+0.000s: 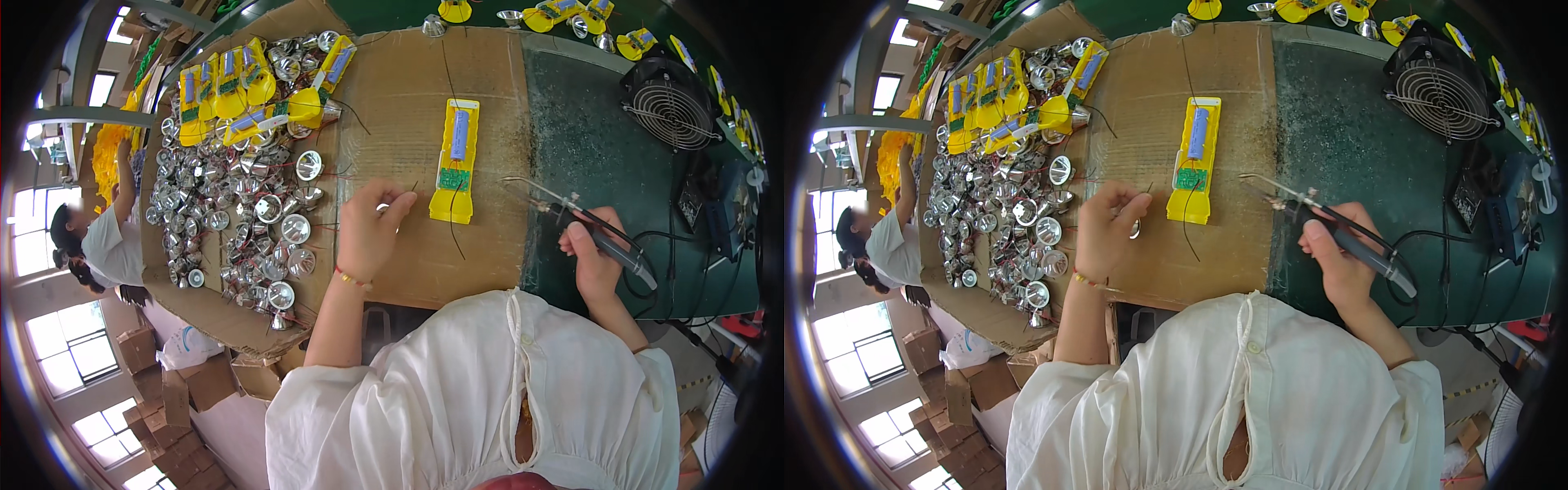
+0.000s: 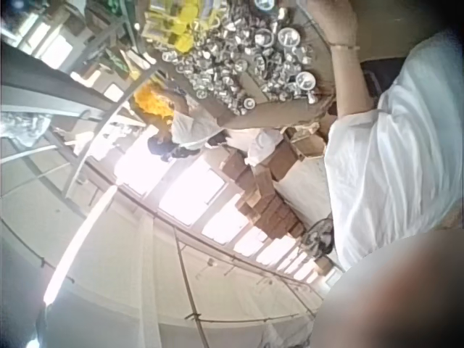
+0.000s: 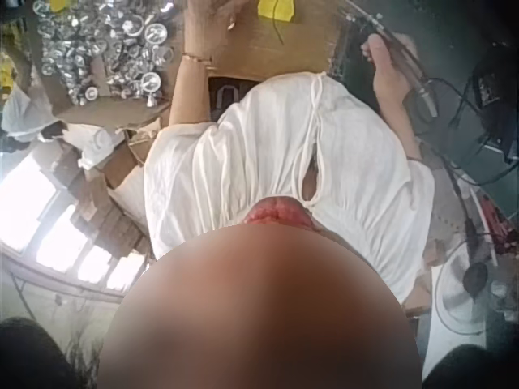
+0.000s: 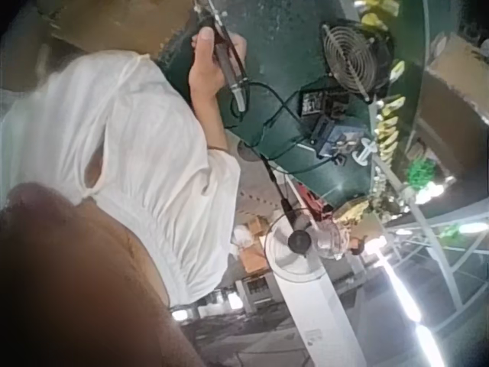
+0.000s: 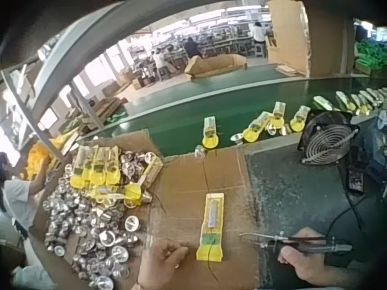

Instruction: Soldering electrical wires onto circuit boards for lighting components on a factory assembly line.

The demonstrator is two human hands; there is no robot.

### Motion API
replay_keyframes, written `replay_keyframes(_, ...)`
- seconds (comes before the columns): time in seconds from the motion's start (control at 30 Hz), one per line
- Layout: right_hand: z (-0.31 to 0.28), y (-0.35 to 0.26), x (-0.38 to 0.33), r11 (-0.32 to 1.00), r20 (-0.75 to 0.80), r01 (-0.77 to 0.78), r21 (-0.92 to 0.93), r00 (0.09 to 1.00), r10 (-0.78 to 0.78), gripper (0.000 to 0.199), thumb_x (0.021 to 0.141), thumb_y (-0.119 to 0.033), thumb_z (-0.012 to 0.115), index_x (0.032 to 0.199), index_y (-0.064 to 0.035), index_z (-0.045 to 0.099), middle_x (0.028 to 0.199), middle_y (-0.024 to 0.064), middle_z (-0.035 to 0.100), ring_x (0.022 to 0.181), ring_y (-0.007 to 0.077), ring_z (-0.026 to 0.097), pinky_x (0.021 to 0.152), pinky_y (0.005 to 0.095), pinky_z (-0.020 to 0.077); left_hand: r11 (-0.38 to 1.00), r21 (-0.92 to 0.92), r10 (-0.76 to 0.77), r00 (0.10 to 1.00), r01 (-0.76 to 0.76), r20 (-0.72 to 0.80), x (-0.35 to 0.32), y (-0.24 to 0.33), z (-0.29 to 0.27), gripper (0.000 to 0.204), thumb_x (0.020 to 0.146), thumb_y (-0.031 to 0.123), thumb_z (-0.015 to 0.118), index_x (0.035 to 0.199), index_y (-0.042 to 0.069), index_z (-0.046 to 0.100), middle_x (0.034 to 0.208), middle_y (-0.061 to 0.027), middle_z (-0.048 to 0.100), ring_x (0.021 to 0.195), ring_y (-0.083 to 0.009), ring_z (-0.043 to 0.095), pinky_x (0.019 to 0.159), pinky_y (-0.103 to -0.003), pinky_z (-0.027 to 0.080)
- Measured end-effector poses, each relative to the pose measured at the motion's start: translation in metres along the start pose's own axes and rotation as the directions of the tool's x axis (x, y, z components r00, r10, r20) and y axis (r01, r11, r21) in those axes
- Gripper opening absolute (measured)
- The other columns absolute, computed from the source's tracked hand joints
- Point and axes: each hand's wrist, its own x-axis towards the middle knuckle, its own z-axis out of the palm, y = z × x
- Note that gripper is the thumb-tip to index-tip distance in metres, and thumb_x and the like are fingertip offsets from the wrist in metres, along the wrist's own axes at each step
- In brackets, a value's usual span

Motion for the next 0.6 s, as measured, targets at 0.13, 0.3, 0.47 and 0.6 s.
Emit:
replay_keyframes(0.13,0.014,0.002,0.003,0.983,0.144,0.120,-0.138,0.984,-0.101,0.013,0.079,-0.005,0.059,0.086,0.0014,0.050,0.069,0.0093,0.058,0.060,0.0114,0.055,0.055,0.0232,0.0457,0.908,-0.378,-0.193,0.981,0.182,0.008,-0.007,0.007,0.009,0.014,0.078,0.012,0.066,0.080,-0.001,0.064,0.065,-0.0017,0.060,0.051,-0.0069,0.050,0.050,-0.023,0.042)
replay_keyframes(0.3,0.028,0.003,0.010,0.960,0.174,0.177,-0.219,0.975,-0.140,0.015,0.077,-0.005,0.062,0.085,0.0016,0.051,0.068,0.0091,0.058,0.060,0.0117,0.057,0.055,0.0238,0.0467,0.920,-0.331,-0.211,0.977,0.208,0.027,-0.004,0.007,0.022,0.015,0.077,0.013,0.067,0.077,-0.002,0.063,0.070,-0.0056,0.059,0.057,-0.0096,0.053,0.053,-0.024,0.044)
replay_keyframes(0.47,0.038,0.003,0.015,0.971,0.171,0.160,-0.180,0.977,-0.129,0.014,0.079,-0.005,0.062,0.086,0.0017,0.052,0.068,0.0087,0.059,0.060,0.0110,0.057,0.054,0.0231,0.0473,0.958,-0.270,-0.104,0.995,0.099,-0.004,0.005,0.009,0.029,0.013,0.076,0.011,0.066,0.074,-0.002,0.063,0.070,-0.0082,0.056,0.057,-0.0143,0.055,0.054,-0.025,0.043)
replay_keyframes(0.6,0.043,0.007,0.017,0.986,0.157,0.126,-0.111,0.982,-0.108,0.012,0.079,-0.004,0.060,0.085,0.0015,0.052,0.068,0.0083,0.059,0.059,0.0109,0.057,0.054,0.0229,0.0472,0.971,-0.234,-0.053,0.999,0.050,-0.005,0.008,0.008,0.031,0.016,0.078,0.010,0.066,0.074,-0.004,0.061,0.071,-0.0021,0.055,0.058,-0.0052,0.050,0.052,-0.020,0.041)
